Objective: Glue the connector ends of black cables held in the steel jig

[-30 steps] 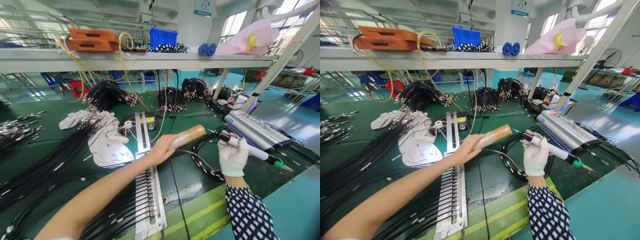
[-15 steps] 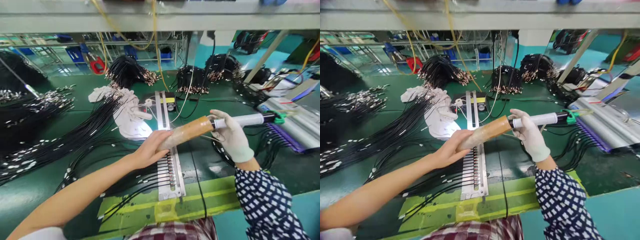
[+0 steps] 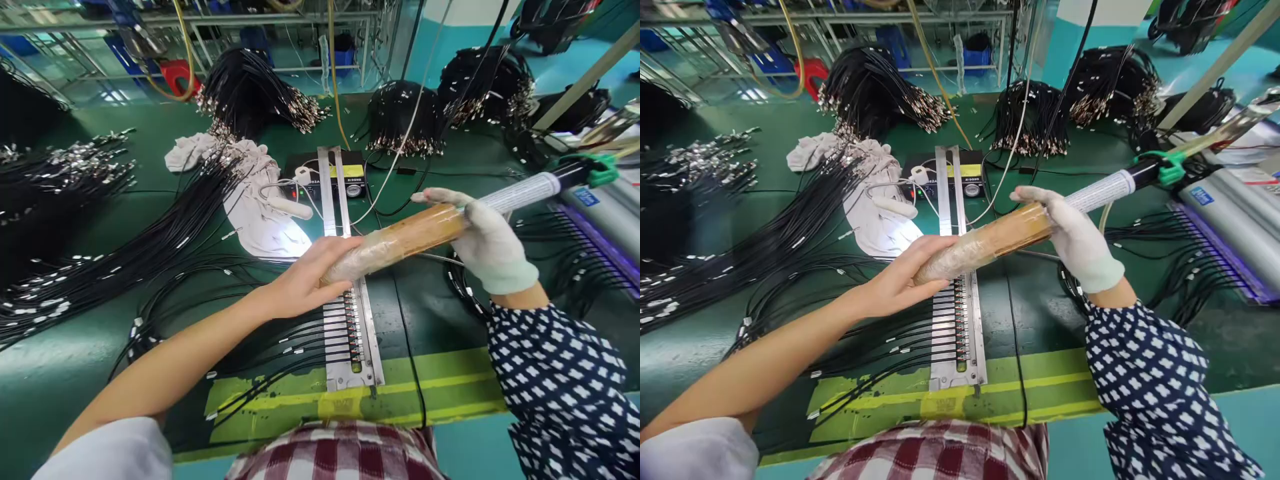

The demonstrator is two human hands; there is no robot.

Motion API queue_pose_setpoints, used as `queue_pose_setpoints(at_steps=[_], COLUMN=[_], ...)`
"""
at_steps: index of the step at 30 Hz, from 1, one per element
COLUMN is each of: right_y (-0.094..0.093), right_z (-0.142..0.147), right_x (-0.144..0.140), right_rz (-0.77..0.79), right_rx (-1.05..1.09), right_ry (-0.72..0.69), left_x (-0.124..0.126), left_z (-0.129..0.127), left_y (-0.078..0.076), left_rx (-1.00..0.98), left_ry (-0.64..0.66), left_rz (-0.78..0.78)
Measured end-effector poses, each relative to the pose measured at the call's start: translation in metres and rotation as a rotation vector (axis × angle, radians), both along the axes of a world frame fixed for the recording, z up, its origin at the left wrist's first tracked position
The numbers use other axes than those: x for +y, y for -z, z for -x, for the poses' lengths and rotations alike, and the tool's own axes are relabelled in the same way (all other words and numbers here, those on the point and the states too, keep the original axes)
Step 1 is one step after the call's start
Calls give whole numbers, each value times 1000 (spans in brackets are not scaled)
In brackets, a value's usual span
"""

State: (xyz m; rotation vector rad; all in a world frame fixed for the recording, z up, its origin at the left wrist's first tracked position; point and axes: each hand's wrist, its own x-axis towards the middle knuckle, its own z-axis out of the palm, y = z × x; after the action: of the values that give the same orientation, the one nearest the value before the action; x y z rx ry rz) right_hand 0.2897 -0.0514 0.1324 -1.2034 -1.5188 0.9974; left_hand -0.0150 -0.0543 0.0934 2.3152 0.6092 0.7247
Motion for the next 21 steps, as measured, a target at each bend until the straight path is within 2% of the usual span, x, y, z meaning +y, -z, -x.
queue_pose_setpoints(at_steps=[3,9,13,18,21], right_y=[6,15,29,51,60], right_z=[5,6,15,30,36], right_x=[1,25,30,14,12], right_rz=[83,83,197,233,316], right_rx=[96,179,379,684,710], right_ry=[-84,139,64,-3,-38], left_x=[5,15,16,13,11], left_z=[-8,-21,-26,-24,-15], left_y=[6,17,26,33,37], left_rx=[-40,-75,-116,-160,-167], left_ry=[10,-12,-57,-80,-65], left_rz=[73,146,226,370,398])
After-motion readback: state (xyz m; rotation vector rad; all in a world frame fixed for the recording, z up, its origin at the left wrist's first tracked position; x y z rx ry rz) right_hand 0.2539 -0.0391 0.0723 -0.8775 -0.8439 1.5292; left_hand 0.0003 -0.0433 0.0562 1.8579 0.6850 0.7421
